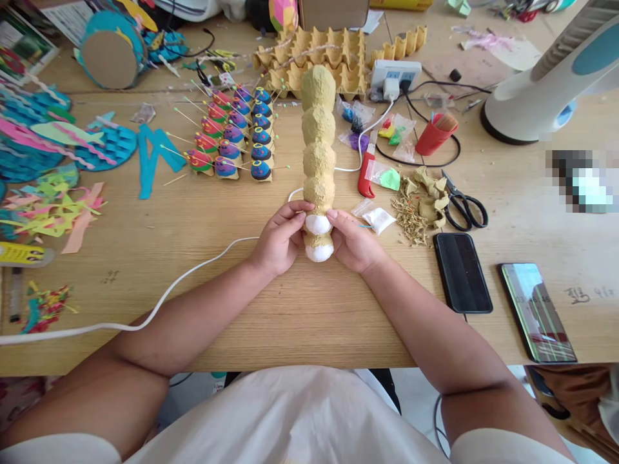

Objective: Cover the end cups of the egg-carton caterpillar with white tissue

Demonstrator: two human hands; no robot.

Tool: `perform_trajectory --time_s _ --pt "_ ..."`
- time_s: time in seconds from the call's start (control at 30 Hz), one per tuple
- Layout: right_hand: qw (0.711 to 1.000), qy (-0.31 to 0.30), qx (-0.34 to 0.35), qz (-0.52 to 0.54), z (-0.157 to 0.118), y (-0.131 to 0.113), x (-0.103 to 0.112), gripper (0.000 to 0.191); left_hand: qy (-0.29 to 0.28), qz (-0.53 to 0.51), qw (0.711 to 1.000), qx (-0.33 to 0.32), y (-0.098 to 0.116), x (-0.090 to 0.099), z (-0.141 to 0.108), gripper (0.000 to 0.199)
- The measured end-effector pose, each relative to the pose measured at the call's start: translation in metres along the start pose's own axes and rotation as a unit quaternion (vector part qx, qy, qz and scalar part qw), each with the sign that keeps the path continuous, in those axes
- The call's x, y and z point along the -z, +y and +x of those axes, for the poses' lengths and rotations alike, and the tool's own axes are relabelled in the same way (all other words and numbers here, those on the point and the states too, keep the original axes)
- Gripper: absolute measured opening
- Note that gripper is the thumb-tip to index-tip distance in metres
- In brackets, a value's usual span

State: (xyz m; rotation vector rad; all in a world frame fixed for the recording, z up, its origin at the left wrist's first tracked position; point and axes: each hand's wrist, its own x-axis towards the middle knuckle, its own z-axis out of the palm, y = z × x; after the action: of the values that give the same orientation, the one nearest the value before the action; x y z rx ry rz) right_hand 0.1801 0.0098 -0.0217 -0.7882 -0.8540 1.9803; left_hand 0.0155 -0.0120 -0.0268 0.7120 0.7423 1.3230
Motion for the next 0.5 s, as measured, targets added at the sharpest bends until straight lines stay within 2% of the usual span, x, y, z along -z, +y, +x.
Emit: perform_trajectory --time_s 0.23,0.37,0.5 --pt "1.000 0.005 0.002 -0.004 -0.0001 0.0034 0.0015 0.038 0.034 0.000 0.999 -0.014 0.0009 -0.0028 0.0005 0.026" --pt "1.000 0.009 -0.001 -0.001 -0.0003 0.0034 -0.0001 0.039 0.027 0.001 0.999 -0.022 0.0016 -0.0031 0.0005 0.030" --pt "1.000 0.010 -0.004 -0.003 -0.0009 0.0024 -0.0015 0.039 0.022 -0.017 1.000 -0.004 0.0027 -0.0045 -0.0012 0.032"
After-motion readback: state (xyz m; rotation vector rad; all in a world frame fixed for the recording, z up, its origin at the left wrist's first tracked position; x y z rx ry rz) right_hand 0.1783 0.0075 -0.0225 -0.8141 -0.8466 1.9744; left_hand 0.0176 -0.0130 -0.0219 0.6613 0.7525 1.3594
